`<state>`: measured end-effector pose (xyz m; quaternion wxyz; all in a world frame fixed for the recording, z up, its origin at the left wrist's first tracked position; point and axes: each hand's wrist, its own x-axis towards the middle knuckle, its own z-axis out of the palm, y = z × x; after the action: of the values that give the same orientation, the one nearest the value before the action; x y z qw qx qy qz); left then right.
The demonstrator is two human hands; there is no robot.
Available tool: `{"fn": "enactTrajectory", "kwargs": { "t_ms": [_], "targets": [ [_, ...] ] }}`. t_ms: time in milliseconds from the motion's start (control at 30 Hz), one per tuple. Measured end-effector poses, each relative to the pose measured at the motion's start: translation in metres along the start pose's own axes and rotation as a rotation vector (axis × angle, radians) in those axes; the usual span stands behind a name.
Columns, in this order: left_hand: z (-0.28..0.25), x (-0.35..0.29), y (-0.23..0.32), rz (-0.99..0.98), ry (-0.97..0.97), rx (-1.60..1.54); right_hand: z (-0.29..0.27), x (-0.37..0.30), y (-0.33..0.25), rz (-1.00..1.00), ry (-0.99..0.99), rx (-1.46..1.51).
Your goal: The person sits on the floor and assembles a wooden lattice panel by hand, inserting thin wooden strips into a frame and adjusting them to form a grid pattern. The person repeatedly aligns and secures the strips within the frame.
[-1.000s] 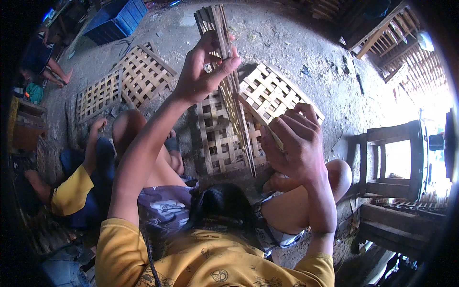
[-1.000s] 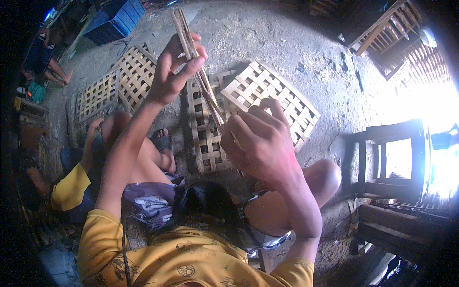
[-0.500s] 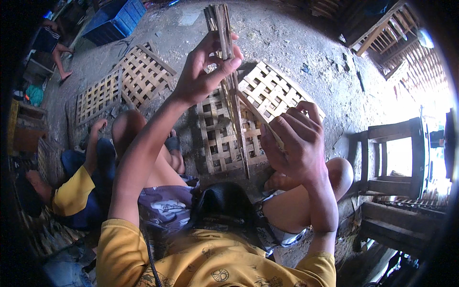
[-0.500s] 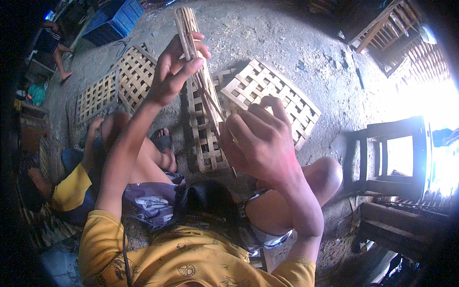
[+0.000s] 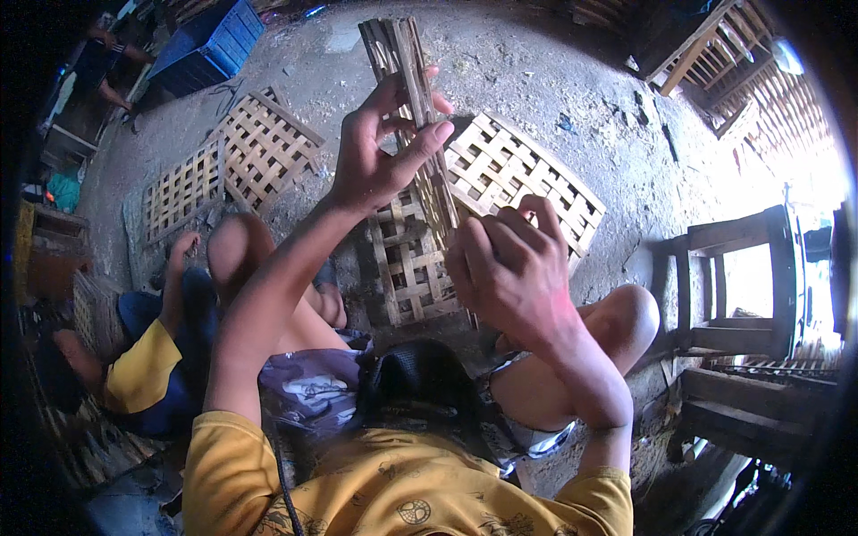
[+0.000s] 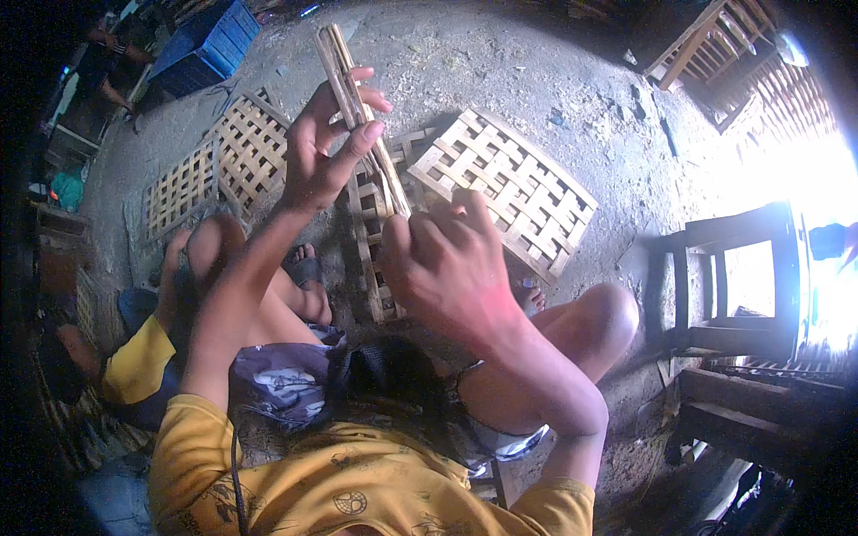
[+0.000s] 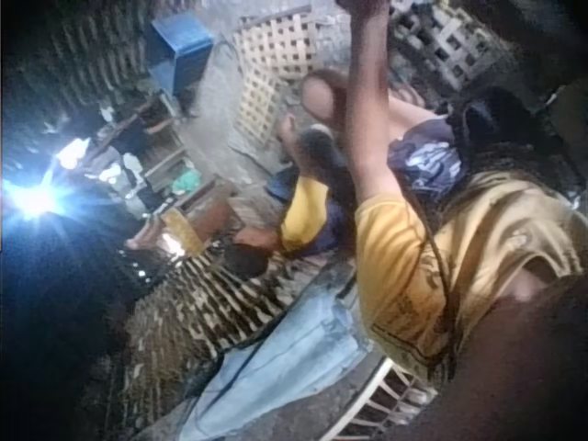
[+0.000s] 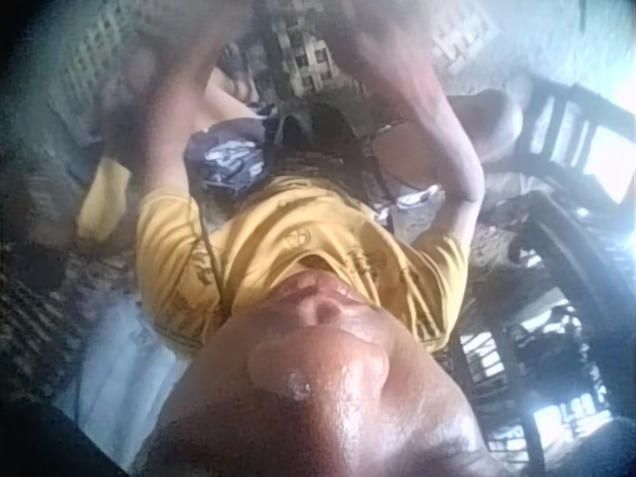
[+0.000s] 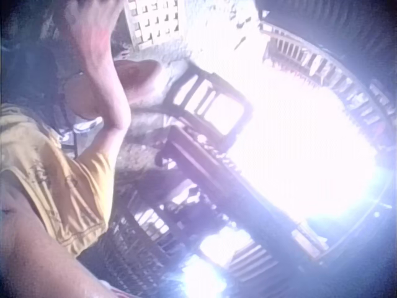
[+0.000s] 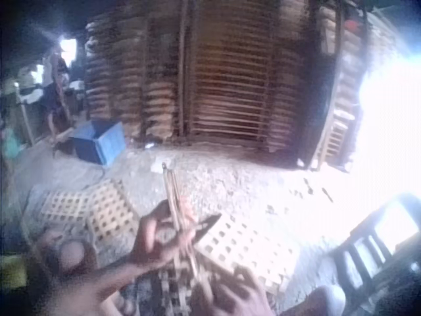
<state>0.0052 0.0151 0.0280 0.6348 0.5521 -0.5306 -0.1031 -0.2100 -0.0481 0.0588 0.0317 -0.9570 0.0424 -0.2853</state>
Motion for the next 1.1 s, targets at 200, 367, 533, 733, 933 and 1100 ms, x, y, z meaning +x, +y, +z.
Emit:
{"fn": "enactTrajectory", "kwargs": {
  "t_ms": [200,367,533,733,933,1100],
  "targets": [
    [0.001,0.001,0.014,0.050,-0.147,0.103,-0.001,0.007,0.013,0.054,0.028,0.122],
    [0.012,-0.006,0.016,0.051,-0.193,0.057,0.002,0.007,0.019,0.038,0.077,0.157],
    [0.017,-0.008,0.014,0.075,-0.210,0.018,0.000,0.001,0.017,-0.038,0.157,0.059],
    [0.004,0.004,0.004,0.092,-0.188,0.051,-0.041,0.004,-0.010,-0.086,0.364,0.170],
    [-0.012,0.012,-0.003,-0.034,-0.115,-0.022,-0.034,0.003,0.005,-0.079,0.302,0.166],
    [-0.014,0.011,-0.006,0.048,-0.054,0.054,-0.015,0.004,0.018,-0.059,0.286,0.210]
  ]
}}
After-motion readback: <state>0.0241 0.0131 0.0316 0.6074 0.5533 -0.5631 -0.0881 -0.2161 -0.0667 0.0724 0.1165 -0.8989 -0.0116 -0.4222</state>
